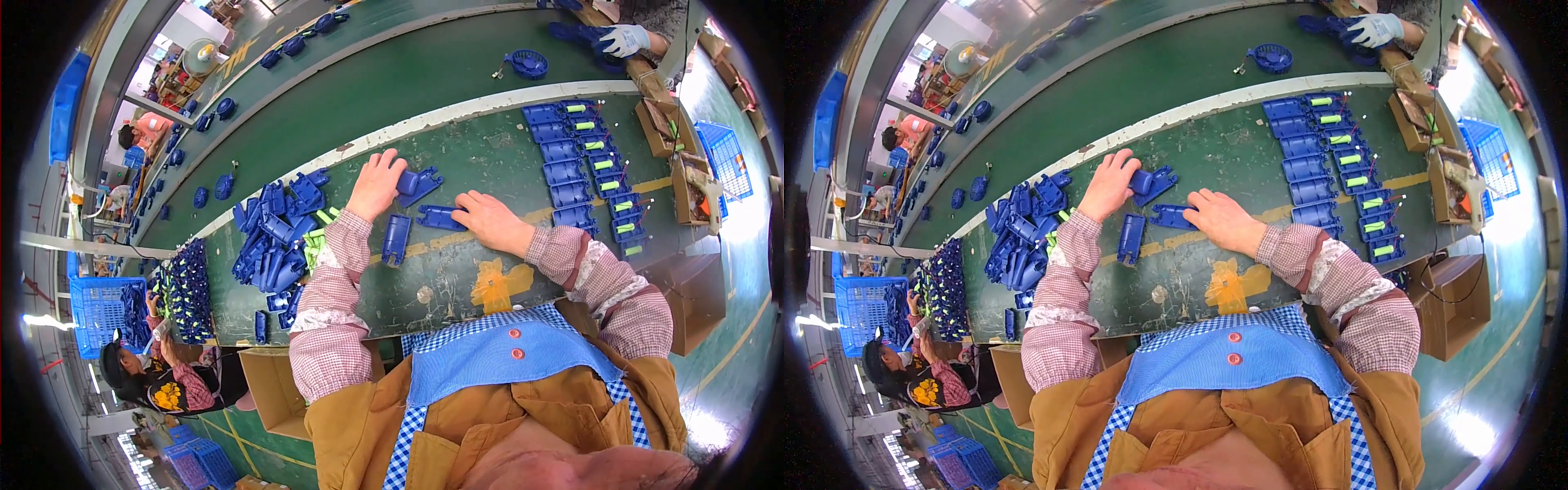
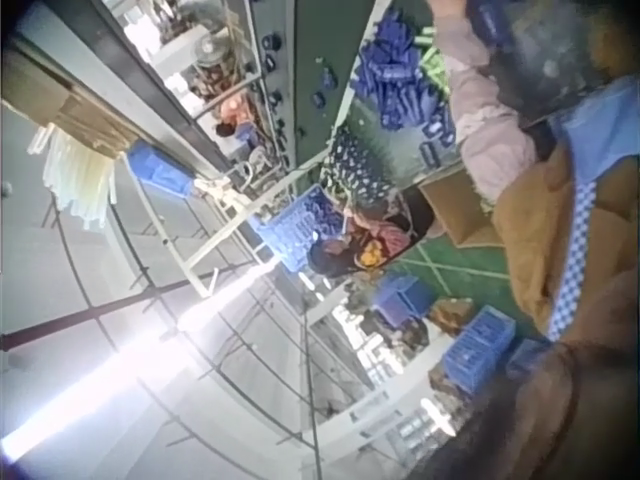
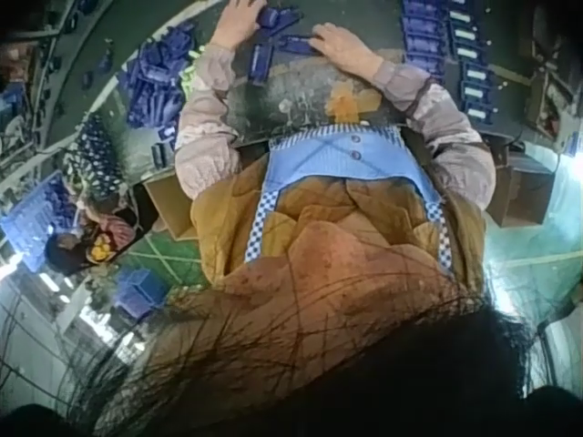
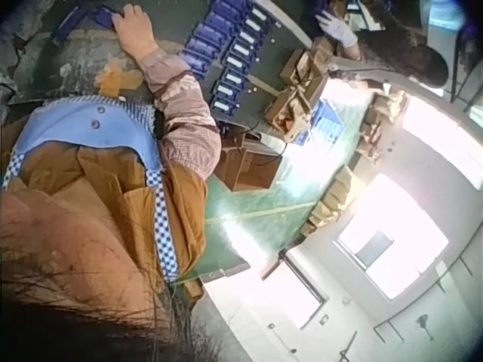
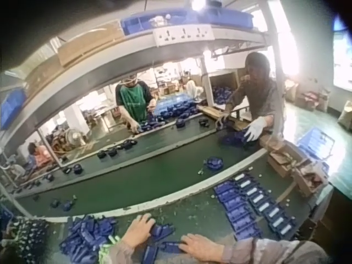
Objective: Assembling toy components by using a hot glue gun to secure foam pieces into plastic housings.
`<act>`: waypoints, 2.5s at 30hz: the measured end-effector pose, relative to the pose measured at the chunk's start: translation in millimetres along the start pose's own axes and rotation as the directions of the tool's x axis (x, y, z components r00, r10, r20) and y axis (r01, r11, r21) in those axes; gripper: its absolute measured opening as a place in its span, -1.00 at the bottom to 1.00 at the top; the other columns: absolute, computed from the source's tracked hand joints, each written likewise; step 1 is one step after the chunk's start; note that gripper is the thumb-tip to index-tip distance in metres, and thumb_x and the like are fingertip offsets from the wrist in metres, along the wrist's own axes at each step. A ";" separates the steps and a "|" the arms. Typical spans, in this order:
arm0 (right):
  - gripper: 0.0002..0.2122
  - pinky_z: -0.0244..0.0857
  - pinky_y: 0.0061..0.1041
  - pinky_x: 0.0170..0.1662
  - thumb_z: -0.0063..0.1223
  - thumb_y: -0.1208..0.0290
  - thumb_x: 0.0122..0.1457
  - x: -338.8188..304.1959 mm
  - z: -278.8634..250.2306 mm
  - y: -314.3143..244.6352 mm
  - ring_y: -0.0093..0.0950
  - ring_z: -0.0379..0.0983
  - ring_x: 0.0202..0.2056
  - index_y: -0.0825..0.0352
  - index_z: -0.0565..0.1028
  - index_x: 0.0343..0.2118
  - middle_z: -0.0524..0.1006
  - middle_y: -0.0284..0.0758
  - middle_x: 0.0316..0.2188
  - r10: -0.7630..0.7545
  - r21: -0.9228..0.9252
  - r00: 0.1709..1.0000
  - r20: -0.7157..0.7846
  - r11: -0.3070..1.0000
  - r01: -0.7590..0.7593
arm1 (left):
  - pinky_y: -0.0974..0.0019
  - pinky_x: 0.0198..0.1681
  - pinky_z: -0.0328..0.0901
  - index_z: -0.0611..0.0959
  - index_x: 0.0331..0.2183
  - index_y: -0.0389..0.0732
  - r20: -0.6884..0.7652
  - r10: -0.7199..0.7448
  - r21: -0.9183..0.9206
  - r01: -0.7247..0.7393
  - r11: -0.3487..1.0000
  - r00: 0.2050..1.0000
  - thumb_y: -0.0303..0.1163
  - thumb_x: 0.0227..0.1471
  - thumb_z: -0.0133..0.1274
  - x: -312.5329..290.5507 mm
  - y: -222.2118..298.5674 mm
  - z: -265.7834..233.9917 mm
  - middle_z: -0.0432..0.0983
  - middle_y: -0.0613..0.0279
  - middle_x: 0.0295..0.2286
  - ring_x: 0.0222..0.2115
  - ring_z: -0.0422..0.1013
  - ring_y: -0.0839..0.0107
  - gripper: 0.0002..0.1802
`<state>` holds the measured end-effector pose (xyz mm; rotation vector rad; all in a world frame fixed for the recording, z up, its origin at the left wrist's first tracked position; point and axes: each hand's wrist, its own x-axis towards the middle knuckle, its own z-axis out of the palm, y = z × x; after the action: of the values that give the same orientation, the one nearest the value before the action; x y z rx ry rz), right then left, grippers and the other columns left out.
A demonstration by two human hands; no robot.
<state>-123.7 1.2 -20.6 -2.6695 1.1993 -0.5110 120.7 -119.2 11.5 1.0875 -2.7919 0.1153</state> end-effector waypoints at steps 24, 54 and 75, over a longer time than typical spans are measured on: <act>-0.85 0.41 -0.31 -0.34 0.08 0.39 -0.01 47.8 20.1 -6.4 -0.28 0.50 -0.38 0.34 0.47 -0.41 0.51 -0.23 -0.44 0.287 -0.028 0.956 -0.058 0.957 -0.289 | 0.09 -0.26 0.31 0.60 -0.31 -0.16 -0.301 -0.278 -0.149 0.243 0.958 0.912 -0.38 -0.15 0.15 50.6 13.7 52.4 0.47 0.13 -0.40 -0.32 0.42 0.11 -0.76; -0.76 0.27 -0.38 -0.14 0.00 0.49 -0.05 51.2 36.3 -55.9 -0.38 0.30 -0.14 0.28 0.45 -0.25 0.36 -0.32 -0.22 -0.188 0.037 0.982 -0.002 0.982 0.188 | 0.17 -0.19 0.33 0.60 -0.28 -0.13 -0.022 -0.298 -0.265 0.281 0.922 0.954 -0.59 -0.10 -0.05 -31.7 -10.7 21.6 0.42 0.14 -0.34 -0.25 0.40 0.15 -0.71; -0.88 0.38 -0.26 -0.37 0.03 0.45 -0.04 10.9 24.8 -60.7 -0.23 0.49 -0.43 0.35 0.42 -0.43 0.46 -0.20 -0.48 0.122 0.096 0.992 -0.041 0.988 -0.118 | 0.09 -0.28 0.20 0.54 -0.48 -0.18 -0.084 -0.302 -0.156 0.286 0.945 0.950 -0.23 -0.15 0.19 -51.7 11.7 20.9 0.39 0.14 -0.45 -0.32 0.31 0.12 -0.75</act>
<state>-65.7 33.6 -23.3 -2.5024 1.3058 -0.5984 148.2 -78.7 -17.6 1.4000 -2.4674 -0.0568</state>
